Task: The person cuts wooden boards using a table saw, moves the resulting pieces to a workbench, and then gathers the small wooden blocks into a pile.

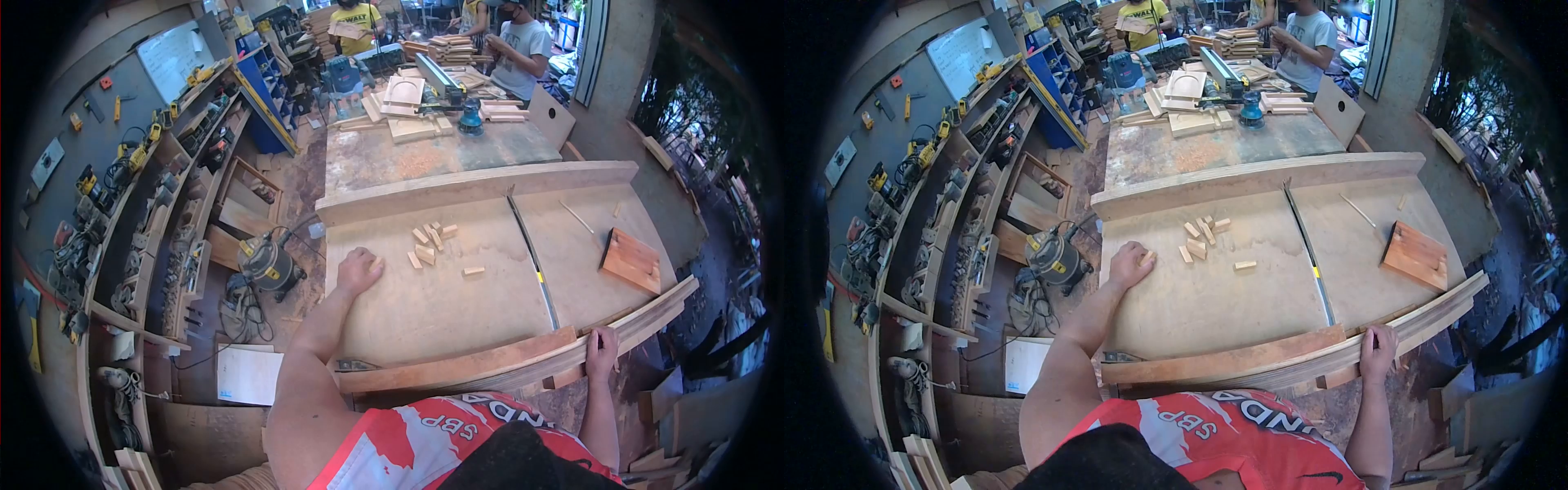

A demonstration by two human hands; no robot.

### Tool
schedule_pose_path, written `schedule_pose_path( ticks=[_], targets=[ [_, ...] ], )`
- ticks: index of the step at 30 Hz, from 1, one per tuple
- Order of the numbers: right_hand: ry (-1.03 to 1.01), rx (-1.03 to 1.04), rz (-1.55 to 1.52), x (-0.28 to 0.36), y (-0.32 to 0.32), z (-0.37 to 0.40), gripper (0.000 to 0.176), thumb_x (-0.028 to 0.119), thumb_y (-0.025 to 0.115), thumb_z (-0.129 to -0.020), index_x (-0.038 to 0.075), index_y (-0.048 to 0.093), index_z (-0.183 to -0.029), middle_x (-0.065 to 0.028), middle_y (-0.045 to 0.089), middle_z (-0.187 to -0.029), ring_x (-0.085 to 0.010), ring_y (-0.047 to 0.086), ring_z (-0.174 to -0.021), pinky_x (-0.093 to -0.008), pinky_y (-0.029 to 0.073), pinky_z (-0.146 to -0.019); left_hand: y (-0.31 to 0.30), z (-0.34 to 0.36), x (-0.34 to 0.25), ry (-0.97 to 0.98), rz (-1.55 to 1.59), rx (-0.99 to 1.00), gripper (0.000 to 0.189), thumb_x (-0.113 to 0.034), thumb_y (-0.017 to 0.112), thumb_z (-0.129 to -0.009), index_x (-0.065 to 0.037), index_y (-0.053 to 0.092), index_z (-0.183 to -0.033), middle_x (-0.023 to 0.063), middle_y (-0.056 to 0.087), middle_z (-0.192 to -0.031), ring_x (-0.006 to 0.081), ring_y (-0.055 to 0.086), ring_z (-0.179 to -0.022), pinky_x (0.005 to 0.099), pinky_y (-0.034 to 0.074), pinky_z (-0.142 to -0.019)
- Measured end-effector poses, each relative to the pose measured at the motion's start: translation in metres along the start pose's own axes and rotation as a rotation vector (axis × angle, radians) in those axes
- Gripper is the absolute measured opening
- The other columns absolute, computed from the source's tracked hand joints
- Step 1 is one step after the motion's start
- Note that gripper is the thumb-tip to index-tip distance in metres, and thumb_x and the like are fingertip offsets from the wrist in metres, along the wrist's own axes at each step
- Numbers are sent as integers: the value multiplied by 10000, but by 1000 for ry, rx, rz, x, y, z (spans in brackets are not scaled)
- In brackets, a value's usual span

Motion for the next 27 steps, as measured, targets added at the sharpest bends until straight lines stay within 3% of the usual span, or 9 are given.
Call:
schedule_pose_path(
  ticks=[10, 23, 27],
  targets=[
    [2, 13, 2, 0, 1, 0, 86, 105, 620, -888, 23, 647, -895, -143, 645, -922, -328, 586, -931, -429, 428, -913, 0, 0, -11, 58, -2, 25, 274, -336, 730, -788, -100, 688, -922, 90, 628, -1063, 288, 607, -1017, 411, 521, -849],
    [-46, 15, 11, -1, 3, 0, 96, 109, 589, -930, 19, 623, -928, -140, 626, -936, -319, 566, -932, -419, 431, -885, 4, 2, -11, 61, 10, 34, 321, -315, 691, -814, -162, 684, -1096, 89, 602, -1106, 289, 574, -1077, 428, 518, -893],
    [15, 15, -3, -3, 2, 0, 62, 86, 624, -881, 29, 640, -897, -134, 642, -921, -317, 584, -932, -421, 424, -913, 7, 2, -12, 60, -2, 58, 331, -319, 697, -808, -163, 691, -1099, 99, 605, -1115, 294, 576, -1072, 419, 515, -899]
  ],
)
Point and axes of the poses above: each hand's wrist, its own z-axis away from the middle knuckle, its own y-axis out of the palm, x = y × z, the point moved 10 cm from there along -z, towards the middle knuckle
